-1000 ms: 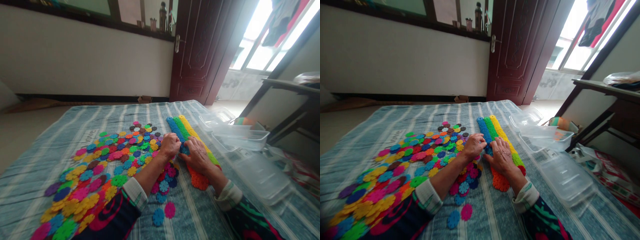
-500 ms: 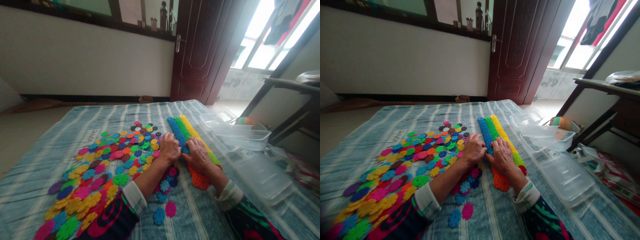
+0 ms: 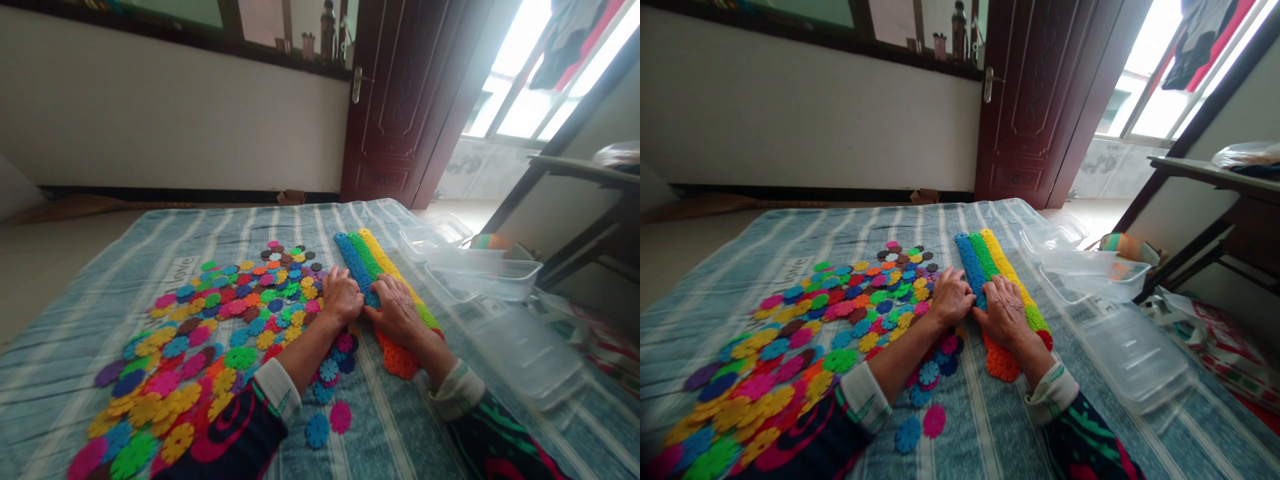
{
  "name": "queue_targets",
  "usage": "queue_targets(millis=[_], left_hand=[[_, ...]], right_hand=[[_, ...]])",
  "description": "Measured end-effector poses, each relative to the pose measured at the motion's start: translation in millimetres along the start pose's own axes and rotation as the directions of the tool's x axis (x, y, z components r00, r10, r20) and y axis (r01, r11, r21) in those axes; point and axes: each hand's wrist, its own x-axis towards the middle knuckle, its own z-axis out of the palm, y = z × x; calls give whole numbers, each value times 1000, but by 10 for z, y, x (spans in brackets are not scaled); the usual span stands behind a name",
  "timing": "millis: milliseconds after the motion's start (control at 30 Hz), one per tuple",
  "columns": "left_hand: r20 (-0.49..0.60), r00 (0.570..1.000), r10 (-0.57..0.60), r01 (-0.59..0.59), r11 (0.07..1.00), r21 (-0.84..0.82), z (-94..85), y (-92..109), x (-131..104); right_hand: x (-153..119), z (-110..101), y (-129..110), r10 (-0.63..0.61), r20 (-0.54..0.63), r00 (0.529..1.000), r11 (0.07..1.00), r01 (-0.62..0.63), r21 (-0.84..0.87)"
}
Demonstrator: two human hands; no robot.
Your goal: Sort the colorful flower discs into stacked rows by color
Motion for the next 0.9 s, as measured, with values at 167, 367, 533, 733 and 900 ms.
queue_targets(millis=[167, 367, 533, 733, 900], left_hand=[[-30, 1000, -4, 4, 1000, -1, 70, -21, -11], [-33, 999, -12, 13, 999, 29, 69, 59, -130], [-61, 997, 52, -46, 994, 100, -152, 38, -291], [-64, 997, 46, -29, 967, 253, -695, -504, -750], [-131, 968, -215, 250, 882, 398, -996, -1096, -1344]], right_hand=[[-9, -21, -21, -18, 7, 1000, 999, 19, -33], [-96, 81, 65, -86, -63, 994, 994, 82, -66], [-131, 161, 157, -132, -79, 988, 986, 123, -108], [-146, 124, 190, -170, -55, 984, 982, 164, -98], [-172, 50, 33, -240, -100, 966, 971, 239, -20]])
